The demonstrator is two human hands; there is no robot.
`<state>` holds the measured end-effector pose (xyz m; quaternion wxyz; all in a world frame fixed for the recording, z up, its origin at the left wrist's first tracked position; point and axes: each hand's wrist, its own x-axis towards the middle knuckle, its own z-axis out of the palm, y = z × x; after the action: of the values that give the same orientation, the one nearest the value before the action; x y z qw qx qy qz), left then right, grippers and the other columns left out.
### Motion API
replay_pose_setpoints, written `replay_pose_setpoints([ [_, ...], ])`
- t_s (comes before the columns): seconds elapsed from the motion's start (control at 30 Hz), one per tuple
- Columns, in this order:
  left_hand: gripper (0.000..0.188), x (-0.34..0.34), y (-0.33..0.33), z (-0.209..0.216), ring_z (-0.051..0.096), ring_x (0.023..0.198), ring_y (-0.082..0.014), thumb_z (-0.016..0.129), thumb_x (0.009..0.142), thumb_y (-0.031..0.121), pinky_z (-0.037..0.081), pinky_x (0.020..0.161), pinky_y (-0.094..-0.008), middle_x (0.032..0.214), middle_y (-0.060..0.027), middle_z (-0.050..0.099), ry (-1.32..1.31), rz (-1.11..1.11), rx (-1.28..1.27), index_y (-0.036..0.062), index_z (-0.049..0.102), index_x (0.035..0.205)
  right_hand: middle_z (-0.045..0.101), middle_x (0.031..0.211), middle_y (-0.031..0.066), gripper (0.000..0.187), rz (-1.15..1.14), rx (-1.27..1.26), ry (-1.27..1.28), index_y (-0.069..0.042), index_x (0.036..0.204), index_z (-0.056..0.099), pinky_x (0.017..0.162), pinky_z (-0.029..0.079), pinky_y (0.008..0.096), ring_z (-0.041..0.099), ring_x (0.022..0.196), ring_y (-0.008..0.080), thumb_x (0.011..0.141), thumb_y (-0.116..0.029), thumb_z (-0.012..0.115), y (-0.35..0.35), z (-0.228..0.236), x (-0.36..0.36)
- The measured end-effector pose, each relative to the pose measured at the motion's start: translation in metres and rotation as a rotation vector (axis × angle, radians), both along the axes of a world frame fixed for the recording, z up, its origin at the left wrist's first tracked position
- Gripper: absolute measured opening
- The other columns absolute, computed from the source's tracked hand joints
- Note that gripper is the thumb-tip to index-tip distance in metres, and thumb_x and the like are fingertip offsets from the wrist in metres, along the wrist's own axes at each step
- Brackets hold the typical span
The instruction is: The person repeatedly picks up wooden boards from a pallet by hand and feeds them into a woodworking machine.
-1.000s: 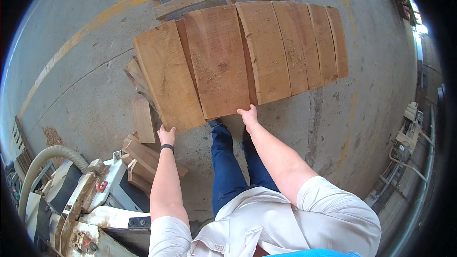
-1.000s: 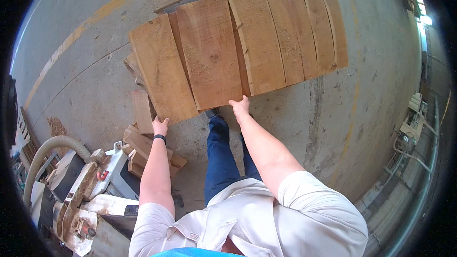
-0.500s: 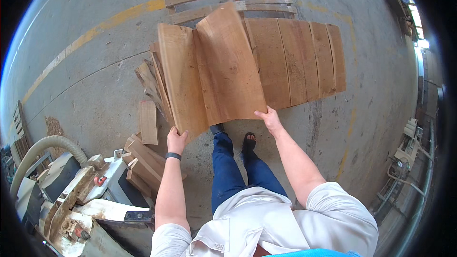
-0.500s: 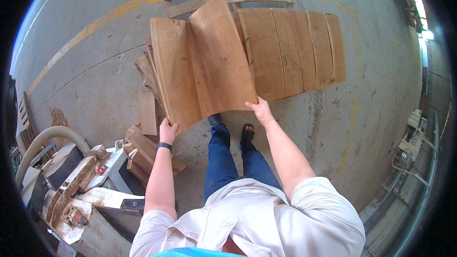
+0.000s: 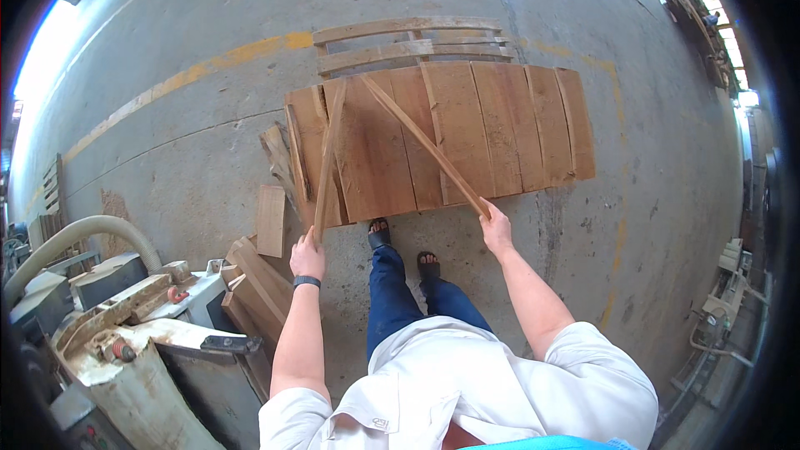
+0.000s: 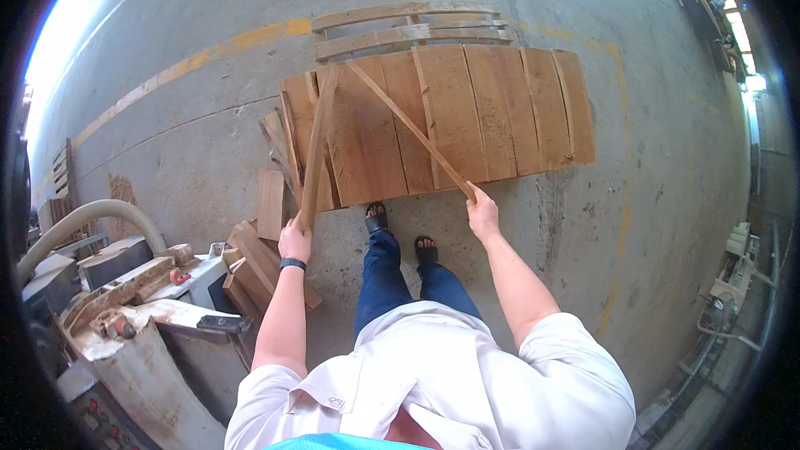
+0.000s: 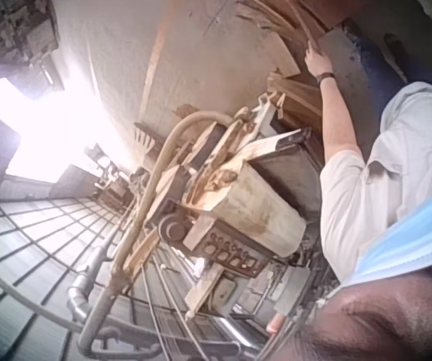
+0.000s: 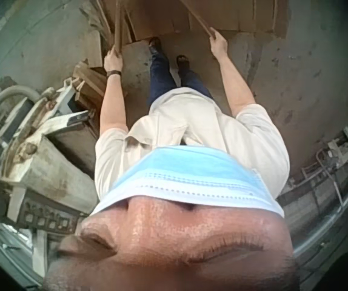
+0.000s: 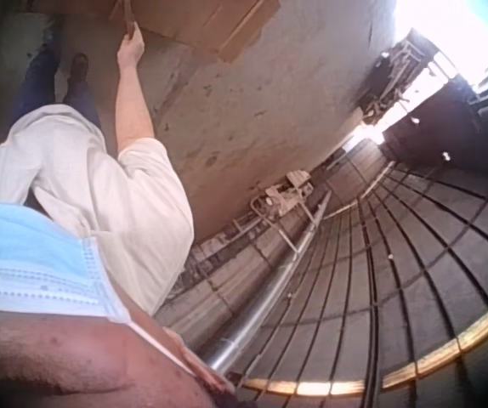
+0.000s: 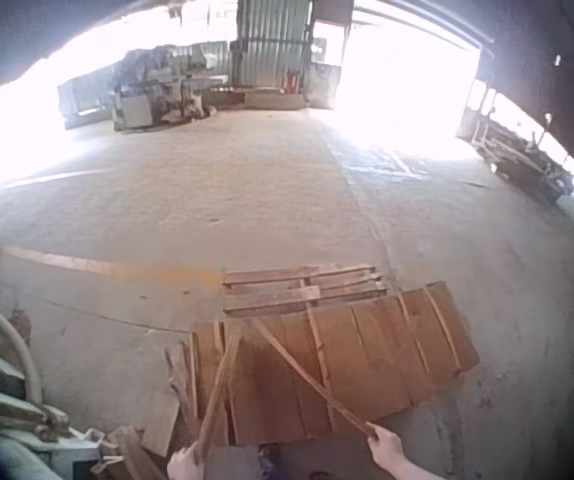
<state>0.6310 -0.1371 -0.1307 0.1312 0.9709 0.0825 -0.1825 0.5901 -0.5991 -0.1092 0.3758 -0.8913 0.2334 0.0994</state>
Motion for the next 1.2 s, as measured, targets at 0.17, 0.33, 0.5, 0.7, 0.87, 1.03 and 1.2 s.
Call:
replay_pose_setpoints([
  [0.17, 0.042, -0.058, 0.003, 0.027, 0.068, 0.103, -0.0281, 0.063, 0.085, 0.011, 0.052, 0.091, -0.0354, 0.112, -0.0169, 0.071, 0.027, 0.320, -0.494, -0.0001, 0.061, 0.126, 0.069, 0.116, 0.0167, 0.048, -0.050, 0.227, 0.021, -0.001, 0.131, 0.057, 0.095, 0.049, 0.0345, 0.065, 0.108, 0.0248, 0.083, -0.002, 0.062, -0.068, -0.001, -0.067],
  [0.33, 0.035, -0.113, -0.022, 0.067, 0.067, 0.099, -0.0180, 0.058, 0.087, 0.001, 0.050, 0.090, -0.0298, 0.111, -0.0121, 0.071, -0.013, 0.758, -1.185, -0.0056, 0.062, 0.122, 0.065, 0.119, 0.0112, 0.052, -0.072, 0.642, -0.008, 0.003, 0.132, 0.051, 0.095, 0.048, 0.0330, 0.063, 0.104, 0.0201, 0.082, 0.003, 0.063, -0.093, 0.022, -0.098],
  [0.5, 0.039, -0.203, -0.030, 0.110, 0.065, 0.106, -0.0197, 0.065, 0.091, 0.006, 0.051, 0.094, -0.0336, 0.119, -0.0102, 0.067, -0.104, 0.904, -1.377, -0.0031, 0.058, 0.128, 0.066, 0.116, 0.0095, 0.050, -0.257, 1.075, 0.145, -0.001, 0.132, 0.052, 0.086, 0.056, 0.0363, 0.066, 0.098, 0.0181, 0.084, -0.001, 0.066, -0.077, 0.082, -0.092],
  [0.7, 0.043, -0.298, -0.049, 0.172, 0.065, 0.110, -0.0214, 0.065, 0.092, 0.008, 0.053, 0.094, -0.0355, 0.121, -0.0097, 0.066, -0.265, 0.962, -1.558, -0.0016, 0.055, 0.132, 0.065, 0.120, 0.0093, 0.051, -0.180, 1.321, 0.209, -0.003, 0.134, 0.050, 0.089, 0.058, 0.0391, 0.067, 0.104, 0.0208, 0.086, -0.004, 0.067, -0.077, 0.133, -0.125],
  [0.87, 0.038, -0.372, -0.037, 0.201, 0.066, 0.106, -0.0214, 0.067, 0.090, 0.007, 0.054, 0.093, -0.0366, 0.118, -0.0083, 0.067, -0.515, 1.075, -1.613, 0.0008, 0.060, 0.126, 0.064, 0.123, 0.0095, 0.054, 0.038, 1.440, 0.254, -0.003, 0.138, 0.048, 0.094, 0.056, 0.0420, 0.066, 0.109, 0.0230, 0.087, -0.004, 0.067, -0.035, 0.163, -0.133],
  [1.03, 0.035, -0.449, -0.019, 0.237, 0.067, 0.105, -0.0207, 0.068, 0.089, 0.008, 0.054, 0.093, -0.0365, 0.116, -0.0082, 0.068, -0.698, 1.137, -1.572, 0.0012, 0.061, 0.123, 0.063, 0.126, 0.0105, 0.057, 0.271, 1.506, 0.356, -0.003, 0.140, 0.047, 0.097, 0.054, 0.0430, 0.065, 0.112, 0.0232, 0.087, -0.005, 0.067, 0.031, 0.180, -0.141],
  [1.2, 0.044, -0.559, 0.012, 0.243, 0.066, 0.108, -0.0223, 0.069, 0.089, 0.012, 0.054, 0.095, -0.0371, 0.119, -0.0090, 0.067, -0.845, 1.228, -1.525, -0.0003, 0.056, 0.129, 0.064, 0.125, 0.0105, 0.058, 0.450, 1.485, 0.461, -0.002, 0.140, 0.047, 0.096, 0.055, 0.0421, 0.066, 0.110, 0.0228, 0.086, -0.007, 0.069, 0.127, 0.202, -0.169],
])
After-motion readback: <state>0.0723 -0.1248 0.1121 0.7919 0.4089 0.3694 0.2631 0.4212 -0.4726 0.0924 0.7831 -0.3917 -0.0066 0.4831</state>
